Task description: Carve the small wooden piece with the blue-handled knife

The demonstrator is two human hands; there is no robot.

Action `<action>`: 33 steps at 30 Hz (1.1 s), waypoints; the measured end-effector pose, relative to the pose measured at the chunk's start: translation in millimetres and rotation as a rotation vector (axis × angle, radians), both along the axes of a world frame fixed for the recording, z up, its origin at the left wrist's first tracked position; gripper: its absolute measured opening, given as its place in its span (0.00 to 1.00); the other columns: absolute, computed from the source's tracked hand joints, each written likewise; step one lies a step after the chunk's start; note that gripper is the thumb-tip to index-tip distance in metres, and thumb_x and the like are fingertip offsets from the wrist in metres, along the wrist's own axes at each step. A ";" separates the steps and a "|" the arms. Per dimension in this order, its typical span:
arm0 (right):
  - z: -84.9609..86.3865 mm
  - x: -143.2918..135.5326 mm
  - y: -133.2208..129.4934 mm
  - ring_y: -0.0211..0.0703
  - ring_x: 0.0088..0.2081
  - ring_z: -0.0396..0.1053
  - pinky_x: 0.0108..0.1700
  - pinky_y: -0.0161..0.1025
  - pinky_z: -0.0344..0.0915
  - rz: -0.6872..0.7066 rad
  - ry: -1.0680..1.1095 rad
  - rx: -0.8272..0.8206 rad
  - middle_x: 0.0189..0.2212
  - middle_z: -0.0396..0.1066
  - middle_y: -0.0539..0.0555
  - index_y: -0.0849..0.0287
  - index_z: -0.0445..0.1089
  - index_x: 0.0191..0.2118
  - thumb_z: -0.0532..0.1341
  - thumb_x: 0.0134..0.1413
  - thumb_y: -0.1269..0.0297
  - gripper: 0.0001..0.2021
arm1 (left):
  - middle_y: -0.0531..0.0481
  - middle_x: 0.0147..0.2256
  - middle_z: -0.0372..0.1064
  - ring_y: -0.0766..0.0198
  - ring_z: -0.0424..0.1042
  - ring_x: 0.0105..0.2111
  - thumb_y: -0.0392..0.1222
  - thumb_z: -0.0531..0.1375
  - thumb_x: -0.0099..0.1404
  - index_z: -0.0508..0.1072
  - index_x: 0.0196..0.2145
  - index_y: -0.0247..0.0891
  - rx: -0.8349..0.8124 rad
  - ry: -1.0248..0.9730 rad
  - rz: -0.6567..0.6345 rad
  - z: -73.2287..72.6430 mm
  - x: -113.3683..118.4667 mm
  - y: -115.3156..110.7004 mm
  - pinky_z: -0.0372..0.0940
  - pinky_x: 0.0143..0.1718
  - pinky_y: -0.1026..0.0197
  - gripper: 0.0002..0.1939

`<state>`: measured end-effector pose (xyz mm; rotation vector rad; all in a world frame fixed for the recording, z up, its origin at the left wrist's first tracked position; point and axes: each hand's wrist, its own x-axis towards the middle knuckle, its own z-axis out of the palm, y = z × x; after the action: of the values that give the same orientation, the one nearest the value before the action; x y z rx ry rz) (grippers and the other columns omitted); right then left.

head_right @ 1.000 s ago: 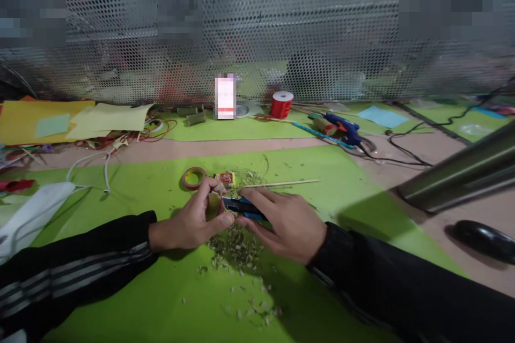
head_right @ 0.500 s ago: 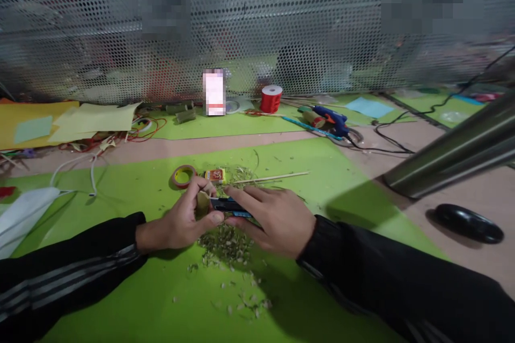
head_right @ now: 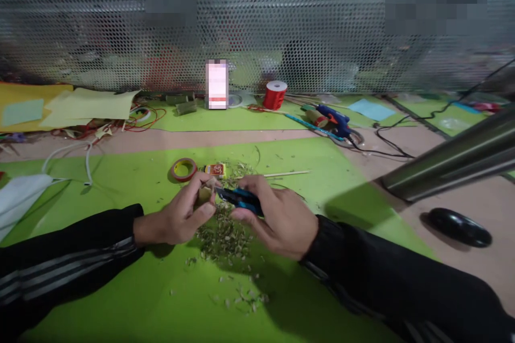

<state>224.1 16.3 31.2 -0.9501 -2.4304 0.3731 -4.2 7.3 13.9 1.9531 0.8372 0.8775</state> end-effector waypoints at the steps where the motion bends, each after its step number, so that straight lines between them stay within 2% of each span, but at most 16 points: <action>1: 2.7 0.1 -0.3 0.41 0.26 0.70 0.28 0.38 0.62 0.012 0.027 -0.068 0.32 0.74 0.55 0.60 0.60 0.51 0.46 0.68 0.49 0.20 | 0.52 0.30 0.58 0.68 0.57 0.26 0.46 0.49 0.71 0.56 0.48 0.36 0.042 -0.011 0.001 -0.7 -0.2 0.0 0.58 0.27 0.62 0.12; 3: 7.7 -0.1 0.0 0.39 0.24 0.67 0.28 0.37 0.61 0.064 0.053 -0.171 0.28 0.71 0.52 0.58 0.63 0.46 0.43 0.70 0.51 0.19 | 0.50 0.33 0.59 0.67 0.60 0.28 0.43 0.47 0.71 0.56 0.48 0.36 0.101 -0.024 0.003 -3.1 -0.3 -0.2 0.60 0.30 0.60 0.11; 7: 11.9 -0.8 1.6 0.37 0.25 0.65 0.28 0.35 0.59 0.136 0.142 -0.171 0.24 0.67 0.50 0.58 0.66 0.38 0.45 0.70 0.54 0.18 | 0.50 0.34 0.60 0.67 0.60 0.29 0.41 0.48 0.72 0.54 0.50 0.39 0.203 -0.020 0.002 -11.2 -0.2 -0.3 0.61 0.32 0.61 0.11; 12: 14.2 1.6 -2.4 0.36 0.22 0.62 0.26 0.34 0.57 0.068 0.118 -0.198 0.21 0.64 0.47 0.58 0.65 0.40 0.44 0.70 0.52 0.19 | 0.52 0.33 0.59 0.67 0.60 0.28 0.40 0.47 0.72 0.51 0.54 0.42 0.355 -0.064 -0.039 -20.3 0.5 1.7 0.61 0.32 0.60 0.14; 16: 15.3 3.2 -5.2 0.34 0.21 0.60 0.26 0.33 0.55 0.091 0.091 -0.196 0.21 0.63 0.46 0.58 0.64 0.40 0.43 0.71 0.52 0.19 | 0.54 0.31 0.57 0.69 0.57 0.26 0.42 0.47 0.72 0.51 0.52 0.42 0.373 -0.070 -0.102 -18.6 1.1 1.5 0.58 0.28 0.62 0.13; 21: 10.5 3.4 -5.2 0.33 0.18 0.55 0.23 0.33 0.52 0.134 0.022 -0.104 0.23 0.65 0.47 0.59 0.63 0.45 0.43 0.71 0.56 0.17 | 0.52 0.31 0.58 0.67 0.58 0.27 0.44 0.49 0.71 0.55 0.46 0.40 0.366 -0.015 -0.122 -12.0 0.9 1.6 0.58 0.29 0.62 0.09; 28: 6.0 7.4 -5.6 0.36 0.23 0.66 0.28 0.35 0.57 0.103 -0.077 0.132 0.31 0.73 0.51 0.57 0.63 0.50 0.43 0.71 0.63 0.13 | 0.51 0.32 0.56 0.65 0.57 0.29 0.50 0.45 0.73 0.54 0.43 0.40 0.406 -0.028 -0.132 -15.6 2.5 4.6 0.59 0.30 0.61 0.11; 33: -0.3 7.2 -5.5 0.35 0.23 0.65 0.27 0.35 0.55 0.089 -0.141 0.235 0.31 0.72 0.50 0.56 0.62 0.49 0.42 0.71 0.64 0.14 | 0.51 0.32 0.55 0.64 0.57 0.30 0.52 0.42 0.74 0.54 0.44 0.41 0.413 -0.029 -0.142 -15.1 2.3 4.6 0.59 0.31 0.60 0.12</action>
<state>231.3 10.8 30.9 -0.7908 -2.5800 0.0483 -1.9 12.0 -1.2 2.3150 0.5195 1.0527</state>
